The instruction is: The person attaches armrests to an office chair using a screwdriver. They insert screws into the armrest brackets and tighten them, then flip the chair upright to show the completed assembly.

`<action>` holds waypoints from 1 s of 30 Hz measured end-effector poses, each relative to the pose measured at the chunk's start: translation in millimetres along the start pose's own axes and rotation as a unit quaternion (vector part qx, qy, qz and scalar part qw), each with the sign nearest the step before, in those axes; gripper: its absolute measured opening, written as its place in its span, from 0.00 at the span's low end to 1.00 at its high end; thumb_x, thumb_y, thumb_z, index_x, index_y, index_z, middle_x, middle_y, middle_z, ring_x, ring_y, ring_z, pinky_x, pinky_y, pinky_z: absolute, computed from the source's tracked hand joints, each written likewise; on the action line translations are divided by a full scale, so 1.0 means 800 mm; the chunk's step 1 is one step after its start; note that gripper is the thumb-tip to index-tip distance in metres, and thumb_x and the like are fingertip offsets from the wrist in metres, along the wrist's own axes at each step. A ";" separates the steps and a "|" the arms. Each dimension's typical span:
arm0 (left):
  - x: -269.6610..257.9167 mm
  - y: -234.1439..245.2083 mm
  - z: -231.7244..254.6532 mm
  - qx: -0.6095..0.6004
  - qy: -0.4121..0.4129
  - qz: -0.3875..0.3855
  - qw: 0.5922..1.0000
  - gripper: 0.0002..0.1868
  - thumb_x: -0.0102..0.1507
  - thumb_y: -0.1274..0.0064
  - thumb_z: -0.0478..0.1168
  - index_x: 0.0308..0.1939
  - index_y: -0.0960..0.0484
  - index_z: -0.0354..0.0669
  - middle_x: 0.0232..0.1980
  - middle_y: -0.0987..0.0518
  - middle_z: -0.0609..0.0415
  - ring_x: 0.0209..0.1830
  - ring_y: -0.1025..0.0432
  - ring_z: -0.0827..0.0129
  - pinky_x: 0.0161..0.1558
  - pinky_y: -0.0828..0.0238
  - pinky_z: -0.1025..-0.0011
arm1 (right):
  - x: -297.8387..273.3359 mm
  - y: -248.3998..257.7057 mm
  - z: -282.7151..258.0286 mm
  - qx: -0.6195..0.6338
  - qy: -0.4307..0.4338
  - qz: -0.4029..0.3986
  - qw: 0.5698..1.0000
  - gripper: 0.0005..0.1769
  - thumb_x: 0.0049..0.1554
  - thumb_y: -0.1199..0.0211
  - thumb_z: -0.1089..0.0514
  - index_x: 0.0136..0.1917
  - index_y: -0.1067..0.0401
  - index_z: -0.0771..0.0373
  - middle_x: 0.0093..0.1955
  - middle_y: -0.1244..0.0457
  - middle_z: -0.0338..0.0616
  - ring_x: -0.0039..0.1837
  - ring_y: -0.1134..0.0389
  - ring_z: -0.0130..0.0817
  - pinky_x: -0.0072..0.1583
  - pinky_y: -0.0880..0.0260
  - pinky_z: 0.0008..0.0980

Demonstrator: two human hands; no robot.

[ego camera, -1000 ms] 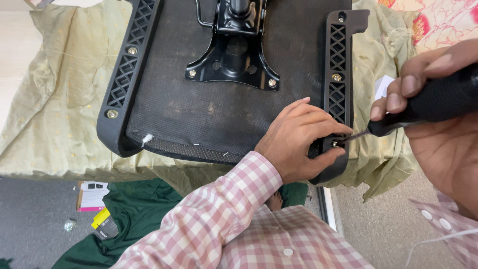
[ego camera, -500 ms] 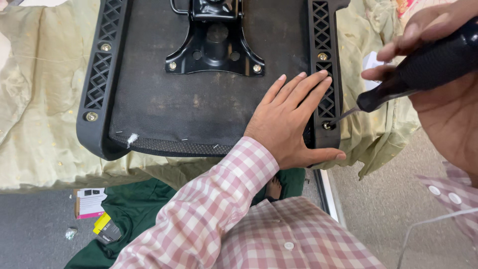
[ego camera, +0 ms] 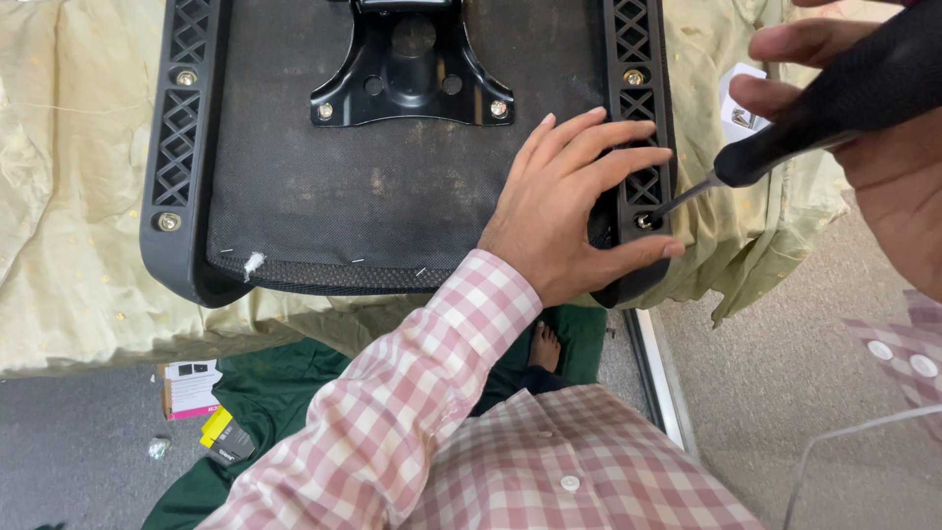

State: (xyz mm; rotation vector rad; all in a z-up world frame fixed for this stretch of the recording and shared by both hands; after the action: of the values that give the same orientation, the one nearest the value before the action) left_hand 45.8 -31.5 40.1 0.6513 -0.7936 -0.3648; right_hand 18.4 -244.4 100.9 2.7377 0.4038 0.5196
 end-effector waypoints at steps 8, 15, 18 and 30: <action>0.017 0.008 0.013 -0.193 0.013 0.012 0.981 0.12 0.64 0.38 0.49 0.46 0.13 0.48 0.41 0.14 0.62 0.41 0.17 0.73 0.47 0.19 0.72 | 0.046 0.014 -0.001 -0.100 -0.110 -0.052 0.988 0.25 0.69 0.49 0.47 0.70 0.38 0.67 0.64 0.37 0.61 0.69 0.31 0.45 0.71 0.30 0.45; 0.026 0.003 0.005 -0.201 0.014 -0.043 0.979 0.12 0.63 0.37 0.49 0.45 0.13 0.50 0.40 0.14 0.60 0.39 0.17 0.72 0.44 0.19 0.72 | 0.014 0.017 -0.031 -0.269 0.067 -0.062 0.959 0.22 0.62 0.46 0.61 0.67 0.44 0.64 0.76 0.45 0.59 0.75 0.36 0.46 0.69 0.30 0.38; 0.023 -0.003 -0.005 -0.138 0.017 -0.105 0.985 0.22 0.61 0.36 0.55 0.56 0.15 0.56 0.51 0.15 0.60 0.52 0.20 0.68 0.56 0.23 0.68 | 0.015 0.009 -0.042 -0.336 0.068 -0.075 0.936 0.27 0.56 0.42 0.65 0.68 0.44 0.64 0.73 0.42 0.59 0.71 0.34 0.45 0.67 0.31 0.38; -0.008 -0.001 -0.023 0.012 -0.019 -0.108 0.994 0.62 0.44 0.35 0.79 0.73 0.33 0.50 0.80 0.42 0.51 0.82 0.50 0.50 0.80 0.59 0.49 | 0.010 0.092 0.078 -0.345 -0.049 0.042 0.936 0.36 0.59 0.39 0.63 0.77 0.47 0.71 0.62 0.37 0.62 0.56 0.29 0.47 0.62 0.25 0.38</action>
State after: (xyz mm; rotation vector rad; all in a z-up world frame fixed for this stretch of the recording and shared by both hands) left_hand 55.1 -21.4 26.8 0.7570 -0.7673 -0.5672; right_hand 66.2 -324.8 75.2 2.0885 0.0531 0.4362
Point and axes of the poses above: each hand's wrist, its own x-axis towards the middle knuckle, its own y-axis out of the back of the hand, z = x × y, the point moved 6 cm from there along x, towards the middle knuckle
